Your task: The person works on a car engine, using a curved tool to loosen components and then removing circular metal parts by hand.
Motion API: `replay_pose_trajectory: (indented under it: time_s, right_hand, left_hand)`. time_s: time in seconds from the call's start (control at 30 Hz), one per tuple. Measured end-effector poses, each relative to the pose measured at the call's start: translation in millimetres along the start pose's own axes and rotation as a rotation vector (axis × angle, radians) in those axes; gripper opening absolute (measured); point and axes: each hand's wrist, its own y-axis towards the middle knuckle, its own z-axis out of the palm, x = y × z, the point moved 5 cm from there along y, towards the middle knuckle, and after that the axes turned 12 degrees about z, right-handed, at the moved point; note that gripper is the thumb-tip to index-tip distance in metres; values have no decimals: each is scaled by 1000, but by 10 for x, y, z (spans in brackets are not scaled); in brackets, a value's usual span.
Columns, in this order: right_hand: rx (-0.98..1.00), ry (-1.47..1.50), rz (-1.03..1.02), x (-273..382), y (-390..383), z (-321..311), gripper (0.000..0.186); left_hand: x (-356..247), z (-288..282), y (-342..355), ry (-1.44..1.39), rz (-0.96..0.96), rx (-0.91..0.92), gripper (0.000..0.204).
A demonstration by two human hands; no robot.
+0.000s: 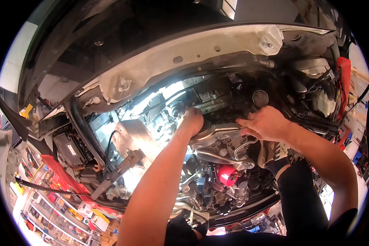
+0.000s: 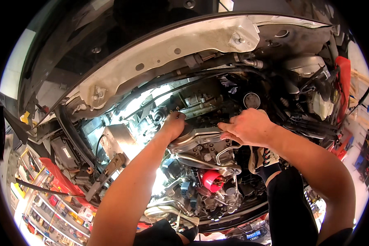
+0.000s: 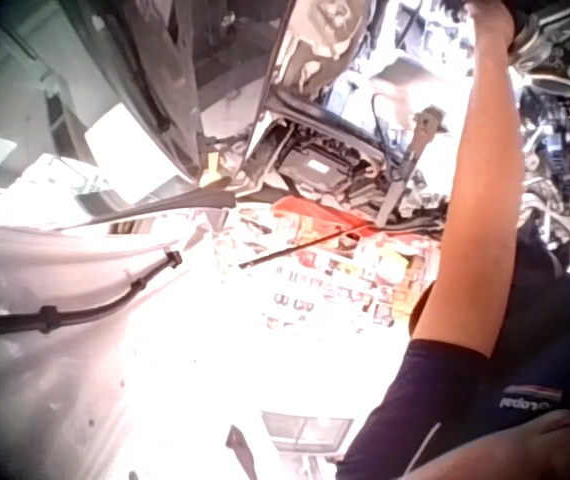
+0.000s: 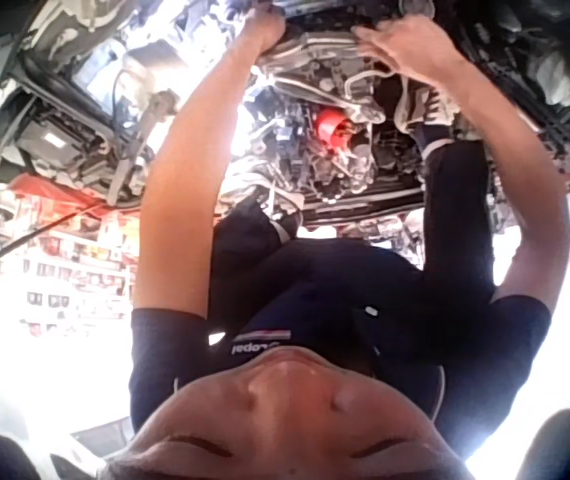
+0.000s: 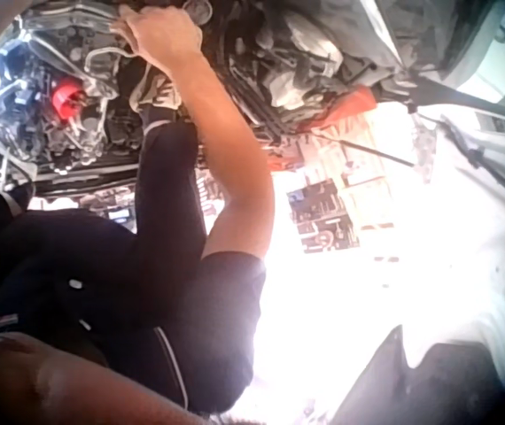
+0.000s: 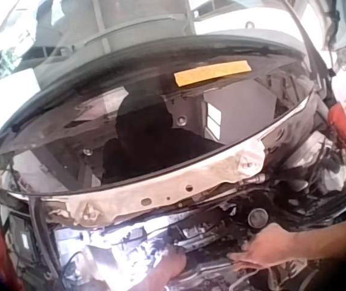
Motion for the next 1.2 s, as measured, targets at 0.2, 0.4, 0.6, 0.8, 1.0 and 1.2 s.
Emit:
replay_pose_trajectory:
  time_s: [0.2, 0.4, 0.6, 0.8, 1.0, 1.2]
  right_hand:
    - [-13, 28, -34, -29, 43, -15, 37]
    - [36, 45, 23, 42, 47, -48, 36]
    - [41, 30, 85, -11, -5, -25, 37]
    - [-216, 36, 84, 8, -158, -88, 29]
    - [-183, 18, 48, -19, -190, -31, 25]
    - [-193, 18, 31, -7, -161, -42, 25]
  left_hand:
    - [-12, 8, -17, 6, 76, 2, 41]
    - [52, -31, 7, -140, 40, -45, 36]
    - [-50, -16, -39, 5, 48, -76, 34]
    - [-16, -50, 4, 89, 50, -98, 34]
    - [-159, -42, -36, 134, 41, 24, 40]
    - [-48, -79, 27, 38, 96, 40, 37]
